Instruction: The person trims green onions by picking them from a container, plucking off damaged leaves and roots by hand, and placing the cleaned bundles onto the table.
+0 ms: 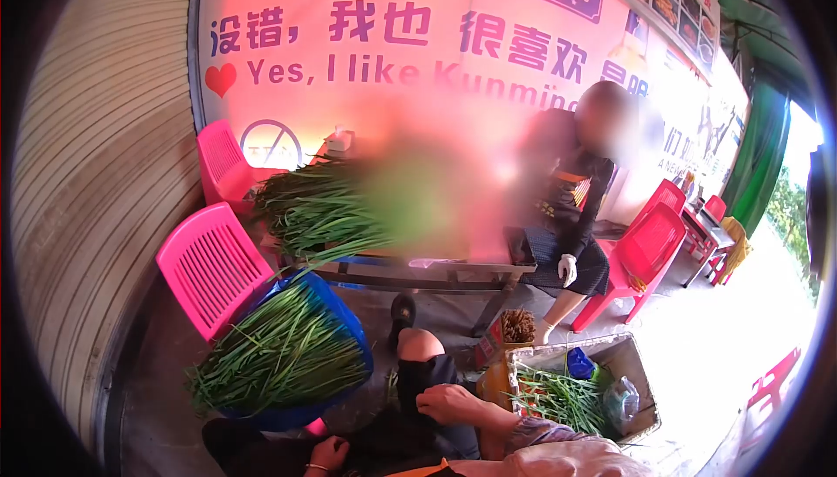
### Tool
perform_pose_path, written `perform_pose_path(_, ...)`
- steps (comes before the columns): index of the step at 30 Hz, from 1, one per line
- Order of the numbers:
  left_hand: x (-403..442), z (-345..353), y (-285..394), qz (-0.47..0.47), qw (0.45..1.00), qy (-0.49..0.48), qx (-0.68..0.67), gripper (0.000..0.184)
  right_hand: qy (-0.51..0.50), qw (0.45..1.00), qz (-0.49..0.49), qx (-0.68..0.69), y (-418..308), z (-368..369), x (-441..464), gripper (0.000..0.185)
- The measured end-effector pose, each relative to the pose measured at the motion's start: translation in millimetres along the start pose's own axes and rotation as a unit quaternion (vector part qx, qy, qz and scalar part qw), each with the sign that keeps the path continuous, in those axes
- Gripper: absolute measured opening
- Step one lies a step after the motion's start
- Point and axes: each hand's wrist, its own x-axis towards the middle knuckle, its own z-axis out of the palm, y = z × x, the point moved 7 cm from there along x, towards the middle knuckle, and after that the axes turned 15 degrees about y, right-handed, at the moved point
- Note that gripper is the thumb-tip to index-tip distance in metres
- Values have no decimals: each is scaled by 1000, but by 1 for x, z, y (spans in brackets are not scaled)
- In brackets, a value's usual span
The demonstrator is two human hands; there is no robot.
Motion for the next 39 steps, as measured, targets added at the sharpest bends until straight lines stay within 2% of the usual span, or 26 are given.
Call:
perform_pose_path(2, 3, -14, 21, -1, 1000, 10, 5, 26, -29, 999, 4, -31, -11, -12, 10, 13)
perform_pose_path(3, 6, -32, 39, 30, 997, 65, 11, 25, -41, 998, 6, -46, -12, -15, 17, 13)
perform_pose_path(5, 11, -77, 82, 94, 980, 172, 22, 23, -10, 1000, 22, 13, -15, -16, 40, 15)
perform_pose_path(6, 15, -108, 104, 70, 977, 200, 19, 22, 5, 999, 30, 43, -18, -13, 53, 15)
perform_pose_path(7, 16, -140, 121, 43, 973, 226, 18, 20, 70, 995, 5, 68, -30, -13, 67, 15)
perform_pose_path(8, 15, -170, 130, 81, 949, 299, 59, 18, 133, 986, -21, 94, -44, -10, 80, 14)
perform_pose_path(11, 6, -241, 101, 93, 868, 406, 269, 27, 106, 978, -53, 173, -73, 42, 104, 15)
perform_pose_path(12, 4, -250, 60, 45, 871, 375, 314, 36, 77, 975, -65, 198, -75, 74, 104, 15)
perform_pose_path(15, 7, -266, 36, -61, 894, 281, 344, 44, -51, 983, -14, 175, -59, 196, 75, 21)
perform_pose_path(17, 8, -269, 9, -128, 906, 219, 339, 45, -142, 979, 2, 143, -50, 241, 48, 20)
perform_pose_path(19, 3, -272, 22, -56, 921, 222, 316, 43, -269, 958, 8, 100, -49, 256, 23, 20)
perform_pose_path(20, 0, -273, 29, -18, 927, 222, 302, 42, -254, 959, -2, 122, -54, 256, 23, 20)
perform_pose_path(22, -8, -275, 36, 1, 929, 242, 281, 38, -224, 961, -22, 160, -63, 238, 31, 21)
perform_pose_path(25, -12, -279, 52, -19, 921, 258, 292, 29, -225, 958, 33, 177, -58, 233, 38, 22)
perform_pose_path(26, -13, -281, 56, -33, 916, 260, 303, 27, -239, 958, 39, 157, -55, 237, 36, 23)
perform_pose_path(29, -6, -279, 47, 40, 883, 321, 340, 12, -261, 957, 47, 121, -47, 248, 33, 23)
perform_pose_path(34, 1, -278, 25, 13, 923, 263, 280, 11, -259, 959, 36, 112, -47, 250, 30, 24)
perform_pose_path(39, -24, -262, 43, -35, 972, 125, 197, 16, -267, 957, 38, 112, -45, 252, 29, 24)
